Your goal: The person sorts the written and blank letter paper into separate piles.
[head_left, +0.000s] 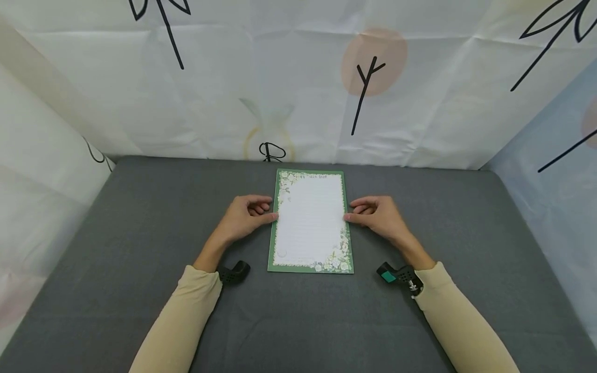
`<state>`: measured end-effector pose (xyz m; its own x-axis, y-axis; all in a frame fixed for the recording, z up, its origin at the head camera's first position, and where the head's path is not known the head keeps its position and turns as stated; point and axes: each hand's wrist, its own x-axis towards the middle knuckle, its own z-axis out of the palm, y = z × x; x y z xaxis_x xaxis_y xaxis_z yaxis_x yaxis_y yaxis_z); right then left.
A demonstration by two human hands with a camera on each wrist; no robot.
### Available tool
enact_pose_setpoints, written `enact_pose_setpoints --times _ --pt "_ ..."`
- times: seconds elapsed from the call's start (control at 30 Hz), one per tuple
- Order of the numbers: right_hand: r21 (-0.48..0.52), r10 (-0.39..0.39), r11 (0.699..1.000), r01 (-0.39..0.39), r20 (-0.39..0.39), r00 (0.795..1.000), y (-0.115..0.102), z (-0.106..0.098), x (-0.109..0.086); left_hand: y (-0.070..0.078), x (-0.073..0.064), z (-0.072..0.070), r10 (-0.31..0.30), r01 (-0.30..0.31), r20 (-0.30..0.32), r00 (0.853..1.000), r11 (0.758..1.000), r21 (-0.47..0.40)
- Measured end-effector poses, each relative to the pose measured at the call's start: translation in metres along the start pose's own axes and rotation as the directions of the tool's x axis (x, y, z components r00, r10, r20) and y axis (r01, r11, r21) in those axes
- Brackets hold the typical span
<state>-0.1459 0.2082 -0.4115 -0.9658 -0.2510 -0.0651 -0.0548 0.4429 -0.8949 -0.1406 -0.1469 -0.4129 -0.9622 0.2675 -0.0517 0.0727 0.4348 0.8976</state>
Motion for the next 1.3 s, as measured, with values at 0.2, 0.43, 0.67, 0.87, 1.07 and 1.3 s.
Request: enact_pose_setpoints --times 0.2,0.43,0.67,0.87,1.07,1.3 --pt "-0.098 -0.027 0.995 0.025 -0.02 0.999 0.0 0.004 -0.001 -0.003 0.002 0.004 0.024 -0.024 0.003 1.0 0.998 0.065" --pt "-0.197 -0.071 0.979 0.058 -0.056 0.996 0.0 0.01 -0.002 -0.004 0.001 0.006 0.047 -0.047 -0.003 0.999 0.994 0.094" --pt "-0.217 -0.092 0.973 0.075 -0.072 0.993 -0.001 0.012 -0.004 -0.003 -0.001 0.007 0.054 -0.052 -0.02 0.998 0.994 0.093" --pt "-0.216 -0.12 0.971 0.1 -0.084 0.989 0.0 0.012 -0.005 0.0 -0.002 0.008 0.044 -0.04 -0.037 0.998 0.995 0.091" --pt "-0.194 -0.132 0.974 0.113 -0.089 0.987 0.001 0.014 -0.005 0.001 -0.002 0.01 0.045 -0.039 -0.051 0.998 0.994 0.107" --pt "-0.183 -0.128 0.977 0.108 -0.099 0.987 0.002 0.014 -0.005 0.002 -0.002 0.012 0.048 -0.04 -0.062 0.997 0.993 0.115"
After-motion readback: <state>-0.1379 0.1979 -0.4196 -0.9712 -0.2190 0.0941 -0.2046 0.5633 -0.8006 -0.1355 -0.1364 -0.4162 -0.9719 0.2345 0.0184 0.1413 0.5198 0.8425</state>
